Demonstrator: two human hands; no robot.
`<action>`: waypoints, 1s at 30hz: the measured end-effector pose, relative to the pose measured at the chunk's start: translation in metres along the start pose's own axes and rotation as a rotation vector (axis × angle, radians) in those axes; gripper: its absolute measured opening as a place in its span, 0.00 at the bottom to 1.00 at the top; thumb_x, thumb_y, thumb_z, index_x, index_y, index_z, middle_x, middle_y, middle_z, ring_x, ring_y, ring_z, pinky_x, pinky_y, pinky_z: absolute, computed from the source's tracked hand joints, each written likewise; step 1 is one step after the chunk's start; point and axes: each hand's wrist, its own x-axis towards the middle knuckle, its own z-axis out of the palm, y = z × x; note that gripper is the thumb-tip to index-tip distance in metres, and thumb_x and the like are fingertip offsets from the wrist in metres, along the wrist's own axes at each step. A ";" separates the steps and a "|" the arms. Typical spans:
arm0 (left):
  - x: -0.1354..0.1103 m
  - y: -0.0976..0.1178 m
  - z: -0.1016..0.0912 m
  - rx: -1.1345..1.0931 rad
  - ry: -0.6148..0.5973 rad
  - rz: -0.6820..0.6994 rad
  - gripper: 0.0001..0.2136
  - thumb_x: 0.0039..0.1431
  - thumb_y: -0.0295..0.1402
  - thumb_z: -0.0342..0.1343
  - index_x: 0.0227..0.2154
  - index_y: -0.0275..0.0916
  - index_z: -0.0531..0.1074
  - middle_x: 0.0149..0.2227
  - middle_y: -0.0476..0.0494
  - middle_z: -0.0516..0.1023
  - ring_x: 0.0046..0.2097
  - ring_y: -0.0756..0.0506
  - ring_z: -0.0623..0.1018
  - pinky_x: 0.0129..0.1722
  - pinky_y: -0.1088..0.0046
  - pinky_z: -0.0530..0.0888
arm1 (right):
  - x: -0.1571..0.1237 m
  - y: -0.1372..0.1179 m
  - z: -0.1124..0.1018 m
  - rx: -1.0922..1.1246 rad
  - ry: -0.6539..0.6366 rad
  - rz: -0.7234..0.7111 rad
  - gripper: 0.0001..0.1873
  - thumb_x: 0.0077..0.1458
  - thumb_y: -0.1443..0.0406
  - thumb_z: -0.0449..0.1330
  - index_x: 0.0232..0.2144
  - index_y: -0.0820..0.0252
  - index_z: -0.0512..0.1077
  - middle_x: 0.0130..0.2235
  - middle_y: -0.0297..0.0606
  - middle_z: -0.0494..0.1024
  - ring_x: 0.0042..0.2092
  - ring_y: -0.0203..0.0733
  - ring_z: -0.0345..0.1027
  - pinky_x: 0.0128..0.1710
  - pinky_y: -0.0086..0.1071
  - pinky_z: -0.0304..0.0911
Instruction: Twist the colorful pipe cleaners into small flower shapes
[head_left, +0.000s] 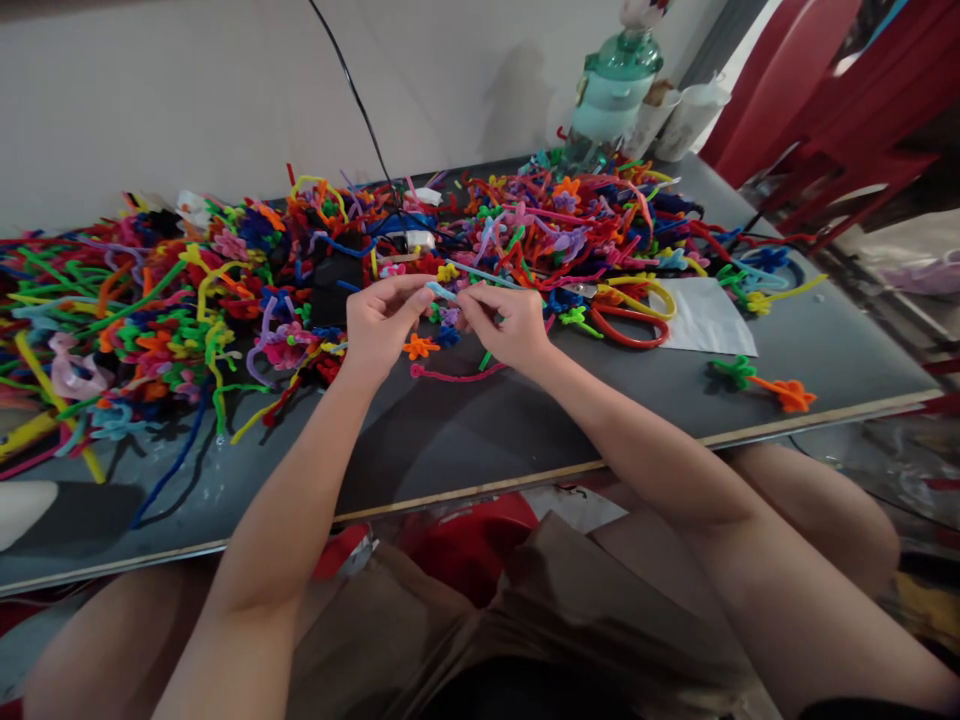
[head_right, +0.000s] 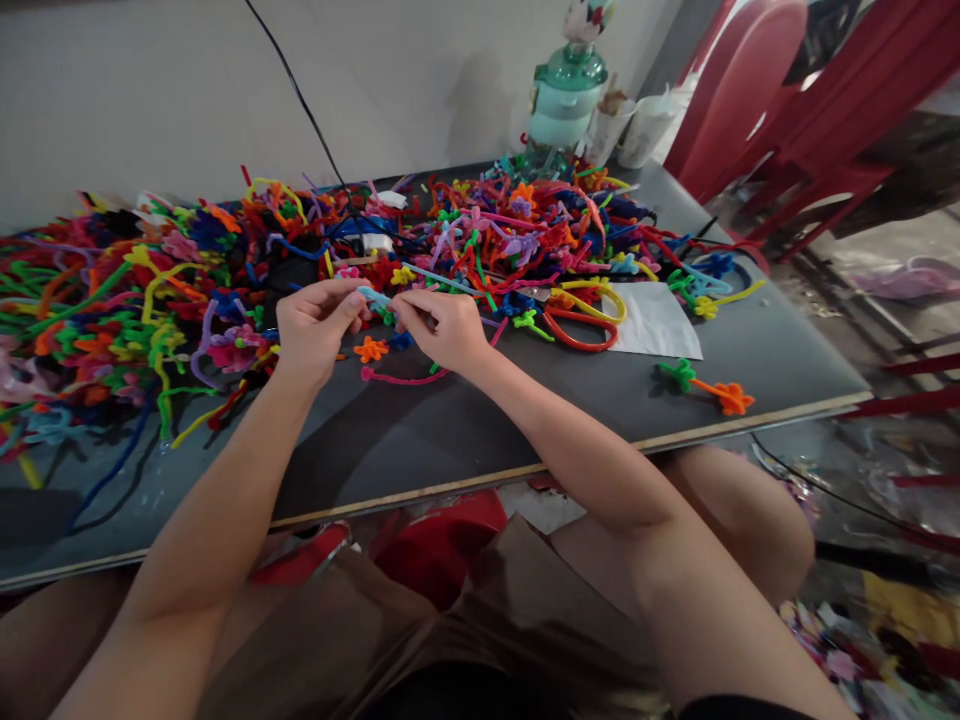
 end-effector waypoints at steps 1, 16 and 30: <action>-0.001 0.000 0.001 0.000 -0.004 0.001 0.12 0.52 0.43 0.66 0.34 0.40 0.79 0.24 0.48 0.76 0.26 0.51 0.75 0.24 0.76 0.69 | 0.000 0.001 0.001 0.032 -0.011 0.003 0.18 0.65 0.59 0.52 0.28 0.59 0.75 0.24 0.33 0.76 0.24 0.32 0.67 0.26 0.27 0.63; -0.007 0.008 0.009 -0.362 -0.239 -0.381 0.15 0.55 0.39 0.64 0.20 0.38 0.68 0.22 0.50 0.71 0.24 0.54 0.73 0.24 0.79 0.72 | 0.005 0.011 0.005 0.305 -0.098 0.042 0.21 0.66 0.52 0.50 0.29 0.59 0.70 0.22 0.30 0.71 0.22 0.30 0.63 0.26 0.26 0.63; -0.007 0.002 0.011 -0.164 -0.086 -0.153 0.14 0.52 0.44 0.65 0.26 0.39 0.73 0.25 0.49 0.76 0.26 0.53 0.73 0.26 0.78 0.72 | 0.005 0.013 0.005 0.259 -0.066 0.046 0.20 0.66 0.55 0.50 0.28 0.60 0.70 0.23 0.31 0.71 0.23 0.31 0.65 0.25 0.27 0.63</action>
